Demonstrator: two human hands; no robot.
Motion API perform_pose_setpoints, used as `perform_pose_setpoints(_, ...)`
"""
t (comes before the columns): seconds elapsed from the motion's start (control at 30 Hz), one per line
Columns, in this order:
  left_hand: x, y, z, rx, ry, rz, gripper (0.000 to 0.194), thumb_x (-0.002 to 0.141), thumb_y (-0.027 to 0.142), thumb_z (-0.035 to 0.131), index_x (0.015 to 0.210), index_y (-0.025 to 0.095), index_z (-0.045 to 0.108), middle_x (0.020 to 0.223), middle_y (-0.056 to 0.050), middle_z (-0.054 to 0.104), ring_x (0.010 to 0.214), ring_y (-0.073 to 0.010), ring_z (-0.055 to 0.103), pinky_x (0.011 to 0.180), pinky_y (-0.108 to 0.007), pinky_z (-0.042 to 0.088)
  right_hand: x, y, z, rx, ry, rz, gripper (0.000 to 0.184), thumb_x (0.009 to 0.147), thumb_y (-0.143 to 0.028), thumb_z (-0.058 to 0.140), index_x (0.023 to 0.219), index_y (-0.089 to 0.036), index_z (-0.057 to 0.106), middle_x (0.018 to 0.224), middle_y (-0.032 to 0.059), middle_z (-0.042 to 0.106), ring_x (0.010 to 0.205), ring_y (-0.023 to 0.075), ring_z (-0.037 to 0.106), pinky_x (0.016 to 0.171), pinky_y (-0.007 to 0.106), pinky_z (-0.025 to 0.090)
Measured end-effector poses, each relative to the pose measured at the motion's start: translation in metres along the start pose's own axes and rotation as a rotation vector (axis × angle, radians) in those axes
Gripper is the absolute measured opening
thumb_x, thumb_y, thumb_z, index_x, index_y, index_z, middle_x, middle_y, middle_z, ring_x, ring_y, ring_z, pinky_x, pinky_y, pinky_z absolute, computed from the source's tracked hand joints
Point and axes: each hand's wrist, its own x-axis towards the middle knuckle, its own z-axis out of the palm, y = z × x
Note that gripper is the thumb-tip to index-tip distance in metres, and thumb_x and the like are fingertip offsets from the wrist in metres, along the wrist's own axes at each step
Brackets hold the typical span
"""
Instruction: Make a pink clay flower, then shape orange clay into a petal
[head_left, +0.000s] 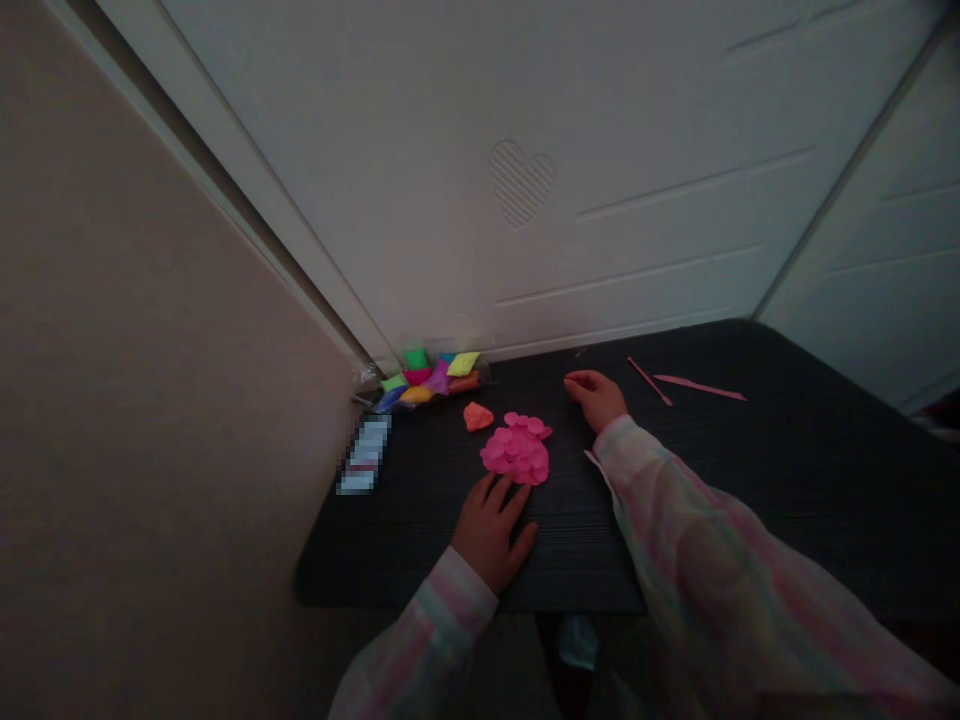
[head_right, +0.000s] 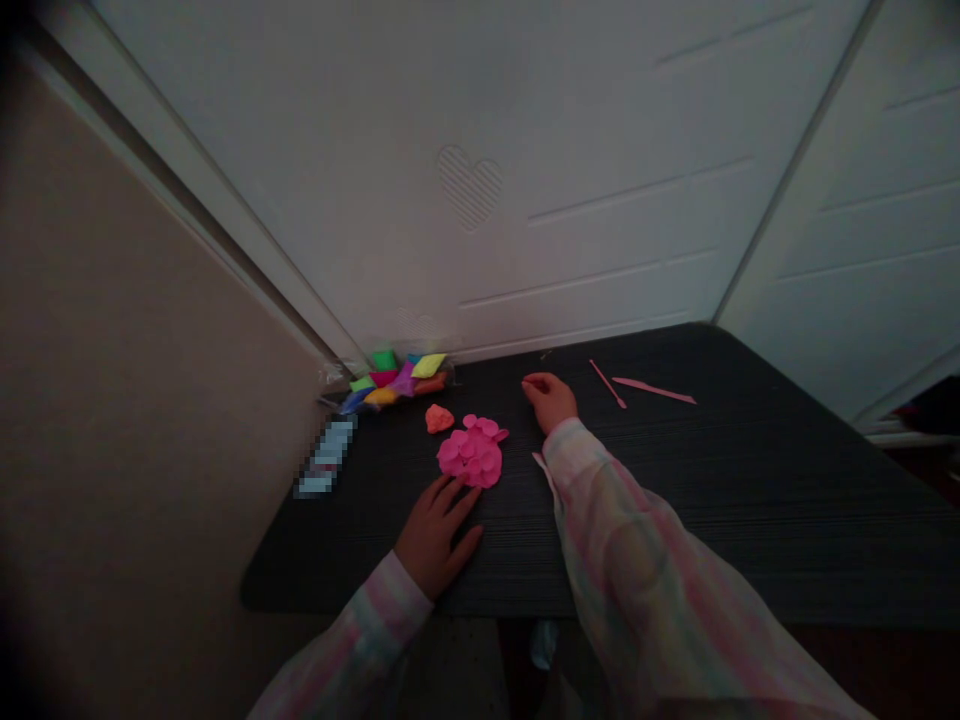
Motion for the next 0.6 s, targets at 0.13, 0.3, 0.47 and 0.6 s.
perform_pose_setpoints(0.13,0.0009,0.0001,-0.0011,-0.003,0.007,0.006,0.041,0.074,0.035,0.041,0.112,0.02,0.045,0.116,-0.008,0.047,0.109,-0.0244,0.036,0.087,-0.044,0.035,0.0011,0.0018,-0.0002,-0.002,0.002,-0.004,0.022,0.055,-0.033,0.058,0.068,-0.015,0.059,0.06,0.0013,0.058,0.054,0.0125,0.051,0.055,0.028,0.041)
perform_pose_setpoints(0.3,-0.0006,0.0002,-0.0004,-0.029,-0.008,-0.031,0.044,0.074,0.032,0.042,0.114,0.014,0.042,0.116,-0.008,0.048,0.109,-0.0237,0.036,0.088,-0.042,0.035,0.0029,0.0043,-0.0002,0.003,-0.002,-0.007,0.022,0.055,-0.033,0.057,0.068,-0.015,0.059,0.06,0.001,0.058,0.054,0.0123,0.051,0.055,0.028,0.041)
perform_pose_setpoints(0.47,0.0008,0.0018,0.0005,-0.011,-0.011,-0.031,0.041,0.075,0.032,0.041,0.113,0.017,0.043,0.116,-0.005,0.049,0.108,-0.0236,0.037,0.088,-0.043,0.034,0.003,0.0046,0.0001,0.005,-0.002,0.001,0.022,0.055,-0.033,0.057,0.068,-0.015,0.059,0.061,0.0008,0.058,0.055,0.0121,0.051,0.056,0.028,0.041)
perform_pose_setpoints(0.6,0.0034,0.0024,-0.0027,-0.001,0.006,-0.011,0.037,0.074,0.032,0.042,0.109,0.018,0.048,0.112,-0.006,0.051,0.107,-0.0233,0.039,0.087,-0.042,0.035,0.0016,0.0023,-0.0002,0.002,-0.005,0.005,0.022,0.055,-0.032,0.057,0.068,-0.015,0.059,0.06,0.0005,0.057,0.054,0.0121,0.051,0.056,0.028,0.041)
